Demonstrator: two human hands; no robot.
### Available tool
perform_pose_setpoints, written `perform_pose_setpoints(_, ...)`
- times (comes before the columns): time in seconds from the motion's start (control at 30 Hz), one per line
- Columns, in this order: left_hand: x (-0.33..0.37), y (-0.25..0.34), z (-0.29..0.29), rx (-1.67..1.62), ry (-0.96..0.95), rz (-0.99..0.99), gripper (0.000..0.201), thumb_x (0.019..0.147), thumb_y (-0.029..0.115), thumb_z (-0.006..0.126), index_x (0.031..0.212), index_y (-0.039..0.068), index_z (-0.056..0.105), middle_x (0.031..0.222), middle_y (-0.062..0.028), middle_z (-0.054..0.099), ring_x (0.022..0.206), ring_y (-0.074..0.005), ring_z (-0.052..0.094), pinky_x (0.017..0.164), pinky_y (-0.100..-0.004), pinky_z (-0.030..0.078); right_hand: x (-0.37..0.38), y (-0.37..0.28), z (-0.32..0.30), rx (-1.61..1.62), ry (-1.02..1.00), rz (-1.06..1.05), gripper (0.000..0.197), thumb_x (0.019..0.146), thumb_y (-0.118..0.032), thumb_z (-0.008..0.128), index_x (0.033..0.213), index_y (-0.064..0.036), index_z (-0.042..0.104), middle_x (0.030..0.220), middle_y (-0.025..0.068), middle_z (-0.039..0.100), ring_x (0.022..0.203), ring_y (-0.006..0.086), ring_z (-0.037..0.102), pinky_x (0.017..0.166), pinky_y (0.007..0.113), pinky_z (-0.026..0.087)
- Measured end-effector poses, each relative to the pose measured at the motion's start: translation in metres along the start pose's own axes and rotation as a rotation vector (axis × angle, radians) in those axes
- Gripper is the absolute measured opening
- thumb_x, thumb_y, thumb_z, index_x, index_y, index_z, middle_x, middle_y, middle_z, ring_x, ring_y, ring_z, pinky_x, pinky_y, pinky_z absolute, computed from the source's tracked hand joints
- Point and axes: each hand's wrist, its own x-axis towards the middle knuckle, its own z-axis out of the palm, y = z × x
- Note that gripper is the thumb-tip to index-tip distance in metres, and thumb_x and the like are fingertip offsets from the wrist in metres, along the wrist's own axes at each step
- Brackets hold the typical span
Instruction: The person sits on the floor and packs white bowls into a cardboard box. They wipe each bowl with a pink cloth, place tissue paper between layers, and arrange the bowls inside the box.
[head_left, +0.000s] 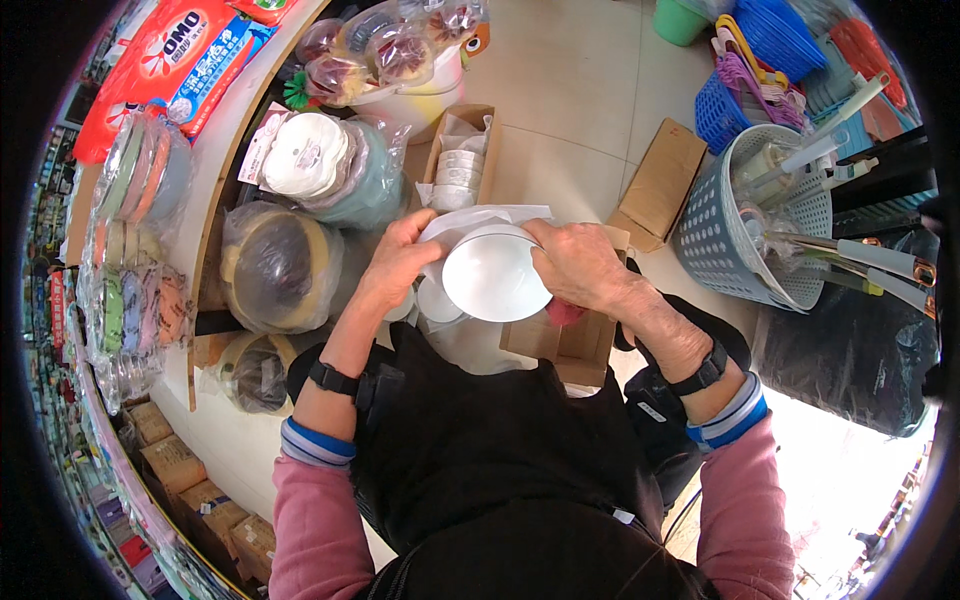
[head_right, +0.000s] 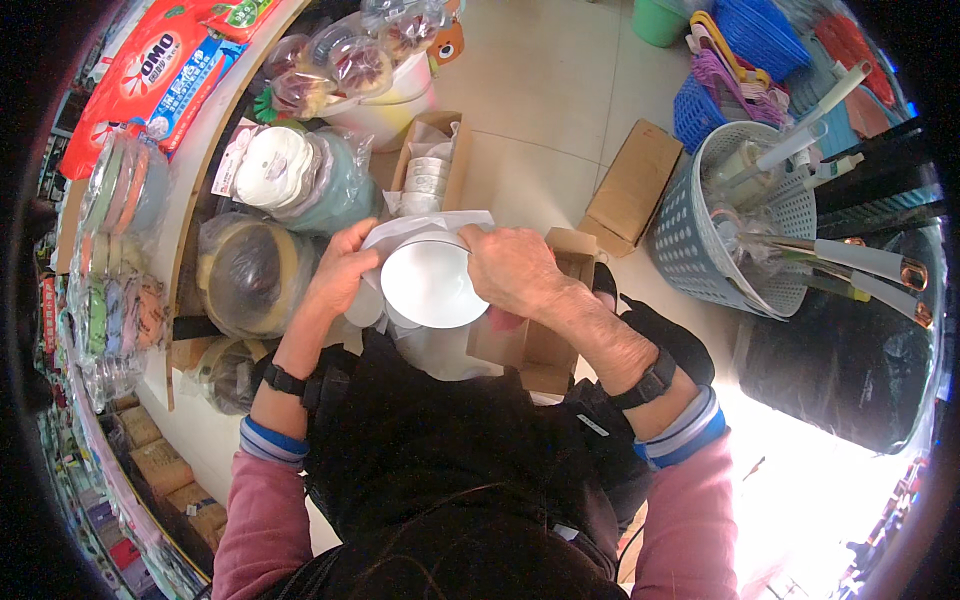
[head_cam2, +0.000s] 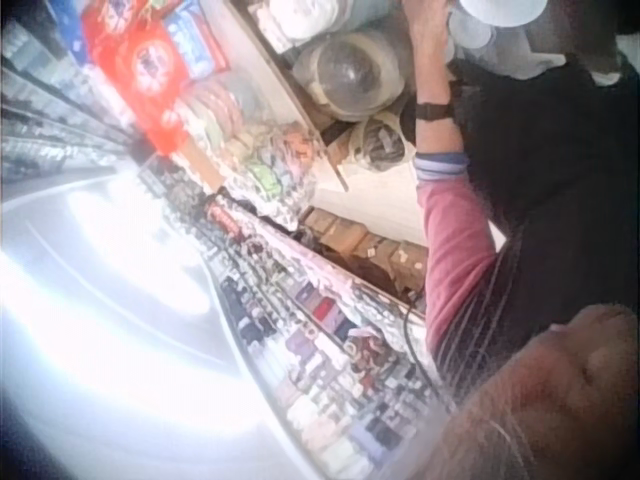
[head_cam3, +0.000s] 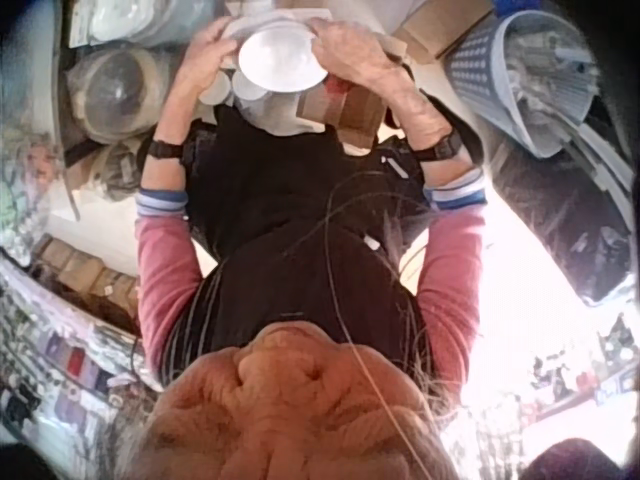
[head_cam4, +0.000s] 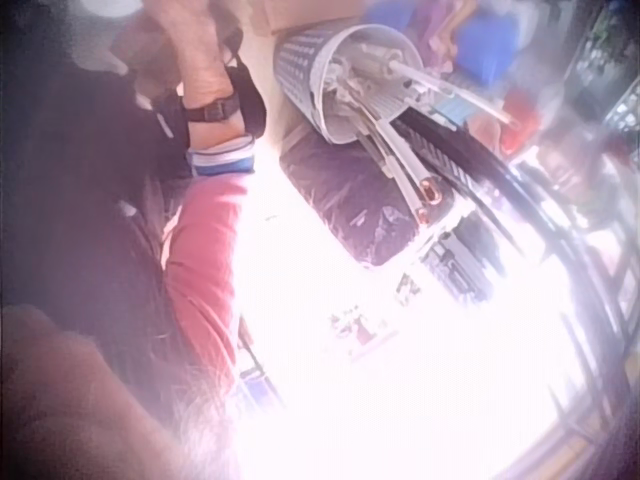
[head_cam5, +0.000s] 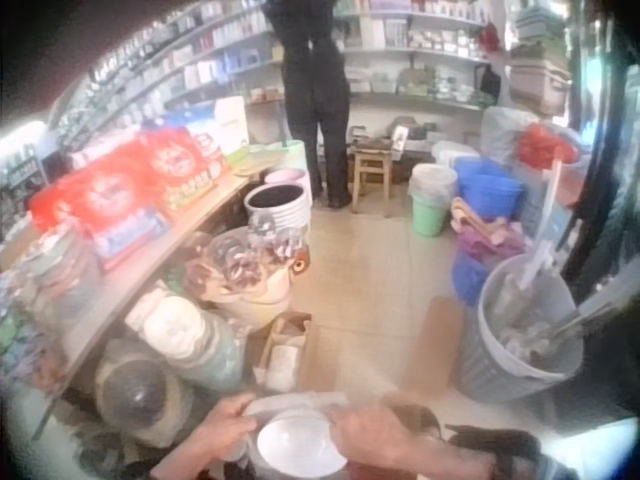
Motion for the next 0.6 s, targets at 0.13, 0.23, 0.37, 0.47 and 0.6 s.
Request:
perform_pose_setpoints(0.13,-0.002,0.005,0.003,-0.03,-0.01,0.13,0.03,0.072,-0.004,0.051,0.1,-0.001,0.059,0.085,-0.0016,0.06,0.078,-0.0093,0.054,0.068,-0.024,0.043,0.0,0.004,0.001,-0.056,0.033,-0.004,0.025,0.081,-0.01,0.047,0.101,0.0016,0.057,0.069,0.0203,0.064,0.066,0.0376,0.065,0.066,0.046,0.052)
perform_pose_setpoints(0.23,-0.002,0.002,0.003,-0.003,-0.022,0.108,0.035,0.074,-0.004,0.049,0.107,-0.001,0.058,0.088,-0.0022,0.061,0.079,-0.01,0.056,0.07,-0.0242,0.045,-0.003,0.008,0.001,-0.068,0.092,0.004,0.027,0.082,-0.011,0.05,0.107,-0.0011,0.056,0.068,0.0195,0.063,0.066,0.0365,0.064,0.065,0.045,0.053)
perform_pose_setpoints(0.37,0.001,0.0,0.003,0.337,-0.072,0.157,0.042,0.078,-0.004,0.05,0.119,0.002,0.056,0.094,-0.0052,0.064,0.086,-0.0119,0.059,0.077,-0.0271,0.047,-0.004,0.012,0.002,-0.114,0.114,0.017,0.028,0.083,-0.012,0.051,0.109,-0.0021,0.056,0.067,0.0196,0.062,0.066,0.036,0.064,0.064,0.044,0.053)
perform_pose_setpoints(0.47,-0.002,0.001,0.011,0.509,0.036,0.302,0.04,0.082,-0.004,0.052,0.121,0.004,0.056,0.096,-0.0067,0.066,0.088,-0.0127,0.06,0.08,-0.0291,0.048,-0.004,0.015,0.003,-0.073,0.138,0.003,0.029,0.083,-0.013,0.052,0.109,-0.002,0.055,0.067,0.0193,0.062,0.065,0.0354,0.064,0.062,0.044,0.052)
perform_pose_setpoints(0.6,-0.003,0.006,0.015,0.394,0.001,0.314,0.038,0.082,-0.007,0.052,0.119,0.001,0.058,0.101,-0.006,0.065,0.088,-0.0118,0.06,0.082,-0.0283,0.047,-0.002,0.018,0.005,-0.185,0.121,-0.003,0.03,0.081,-0.013,0.055,0.109,-0.0027,0.055,0.067,0.0179,0.062,0.064,0.0342,0.064,0.059,0.043,0.052)
